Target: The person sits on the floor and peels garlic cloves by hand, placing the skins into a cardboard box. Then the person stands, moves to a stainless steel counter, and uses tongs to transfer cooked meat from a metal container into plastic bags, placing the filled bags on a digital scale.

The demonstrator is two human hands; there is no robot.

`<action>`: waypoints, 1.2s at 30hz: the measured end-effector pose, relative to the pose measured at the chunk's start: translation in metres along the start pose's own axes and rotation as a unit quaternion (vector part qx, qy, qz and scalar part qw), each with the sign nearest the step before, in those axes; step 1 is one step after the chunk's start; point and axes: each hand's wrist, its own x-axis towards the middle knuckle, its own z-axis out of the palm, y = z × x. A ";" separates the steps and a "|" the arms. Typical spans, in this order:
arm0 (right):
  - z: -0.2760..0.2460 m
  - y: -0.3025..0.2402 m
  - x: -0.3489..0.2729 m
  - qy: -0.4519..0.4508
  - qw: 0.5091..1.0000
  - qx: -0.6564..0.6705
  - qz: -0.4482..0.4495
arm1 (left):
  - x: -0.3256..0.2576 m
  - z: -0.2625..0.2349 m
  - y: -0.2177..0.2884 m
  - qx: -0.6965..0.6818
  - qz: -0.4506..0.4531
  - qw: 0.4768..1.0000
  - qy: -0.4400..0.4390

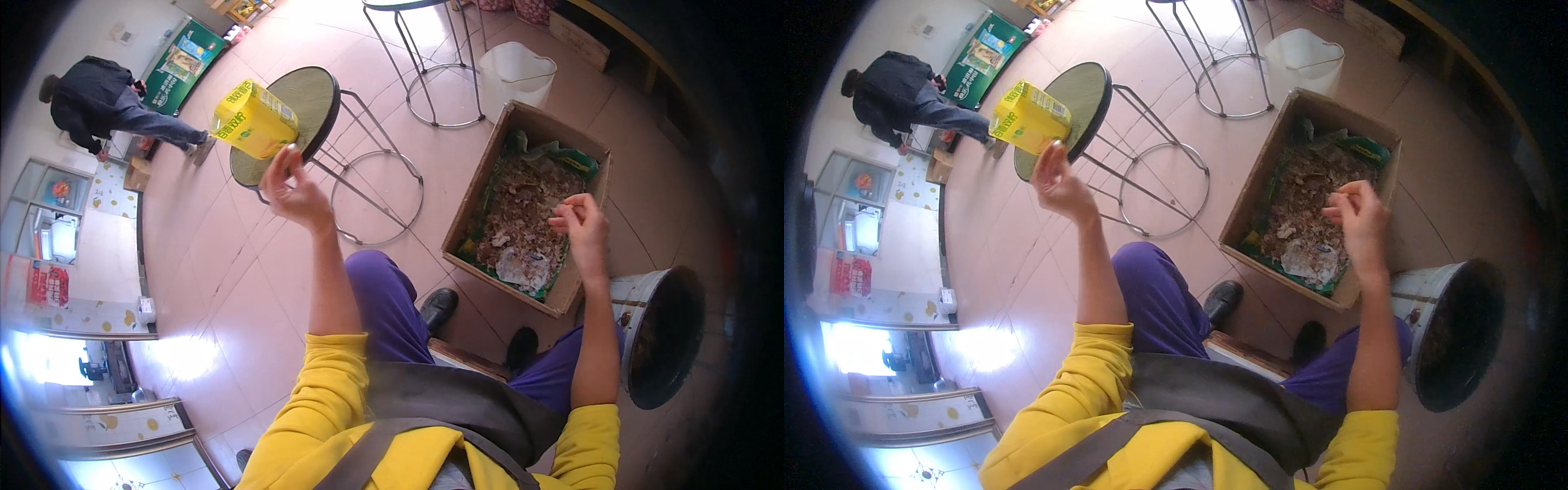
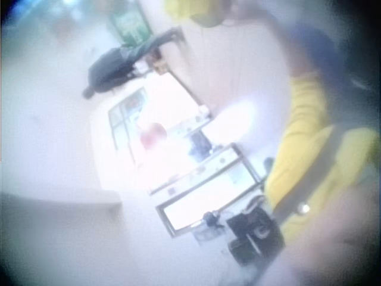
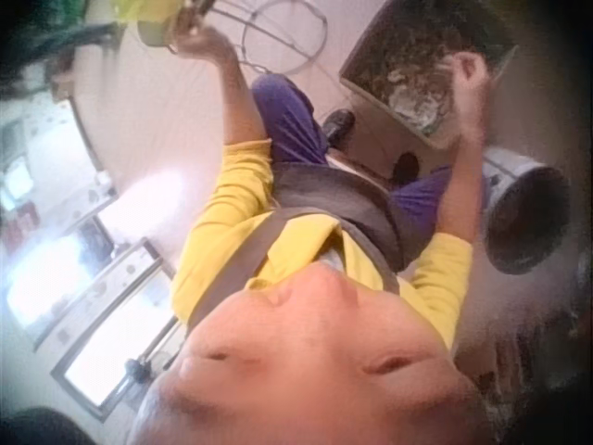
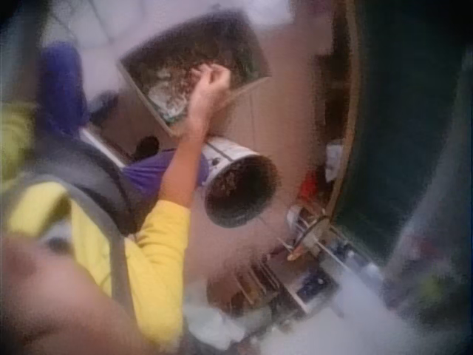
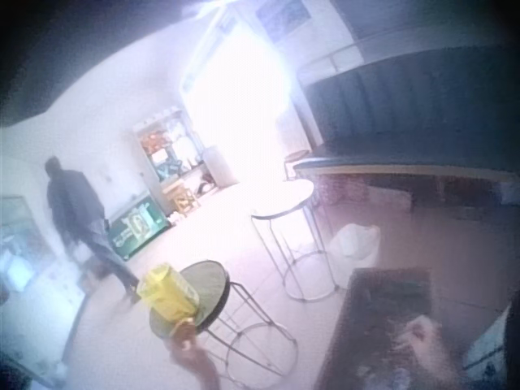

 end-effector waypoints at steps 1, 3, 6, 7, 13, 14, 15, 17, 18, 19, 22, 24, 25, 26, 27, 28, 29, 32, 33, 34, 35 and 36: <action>-0.008 -0.002 0.002 0.023 0.999 -0.029 -0.031 | 0.008 -0.008 -0.013 0.139 0.034 0.990 0.017; -0.024 -0.005 0.007 0.070 0.994 -0.061 -0.062 | 0.010 -0.014 -0.035 0.184 -0.072 0.980 0.005; -0.035 -0.005 0.008 0.085 0.990 -0.104 -0.034 | 0.012 -0.019 -0.050 0.144 -0.132 0.981 -0.024; -0.034 -0.005 0.007 0.083 0.987 -0.134 -0.028 | 0.013 -0.020 -0.049 0.109 -0.140 0.984 -0.034; 0.027 -0.008 -0.010 -0.018 0.995 -0.092 0.029 | -0.036 -0.007 0.028 0.123 0.062 0.980 -0.142; 0.042 -0.012 -0.009 -0.044 0.996 -0.073 -0.009 | -0.056 -0.003 0.044 0.010 0.029 0.969 -0.244; 0.058 -0.018 -0.007 -0.063 0.996 -0.069 -0.005 | -0.076 -0.001 0.055 0.021 0.115 0.918 -0.380; 0.091 -0.035 0.001 -0.085 0.985 -0.070 -0.135 | -0.123 0.004 0.069 -0.014 0.174 0.761 -0.624; 0.113 -0.046 0.007 -0.088 0.979 -0.068 -0.172 | -0.148 -0.002 0.075 0.052 0.107 0.637 -0.761; 0.136 -0.057 0.013 -0.093 0.977 -0.073 -0.175 | -0.167 -0.012 0.074 0.107 0.122 0.517 -0.840; 0.209 -0.094 0.028 -0.112 0.936 -0.031 -0.333 | -0.211 -0.033 0.064 0.095 0.125 0.350 -0.923; 0.256 -0.117 0.037 -0.131 0.910 -0.012 -0.392 | -0.226 -0.034 0.055 0.016 0.073 0.453 -0.889; 0.277 -0.127 0.041 -0.139 0.898 -0.001 -0.417 | -0.229 -0.030 0.050 -0.025 -0.003 0.534 -0.845; 0.296 -0.136 0.047 -0.133 0.887 0.003 -0.442 | -0.229 -0.027 0.044 -0.079 -0.110 0.584 -0.801; 0.312 -0.145 0.052 -0.133 0.876 0.010 -0.463 | -0.230 -0.025 0.042 -0.130 -0.217 0.624 -0.739; 0.324 -0.151 0.057 -0.124 0.863 0.021 -0.490 | -0.229 -0.022 0.040 -0.205 -0.307 0.678 -0.635; 0.330 -0.155 0.062 -0.144 0.867 0.011 -0.476 | -0.228 -0.018 0.037 -0.151 -0.326 0.676 -0.644; 0.328 -0.144 0.065 -0.191 0.892 0.019 -0.408 | -0.222 -0.016 0.037 -0.065 -0.283 0.703 -0.650; 0.315 -0.132 0.062 -0.196 0.899 0.030 -0.391 | -0.217 -0.019 0.038 -0.035 -0.225 0.697 -0.680; 0.298 -0.118 0.061 -0.228 0.912 -0.009 -0.342 | -0.212 -0.020 0.037 0.008 -0.193 0.627 -0.755; 0.281 -0.101 0.058 -0.226 0.931 0.019 -0.287 | -0.204 -0.019 0.038 0.028 -0.138 0.619 -0.773; 0.264 -0.083 0.052 -0.243 0.952 -0.010 -0.188 | -0.192 -0.022 0.037 0.057 -0.111 0.542 -0.831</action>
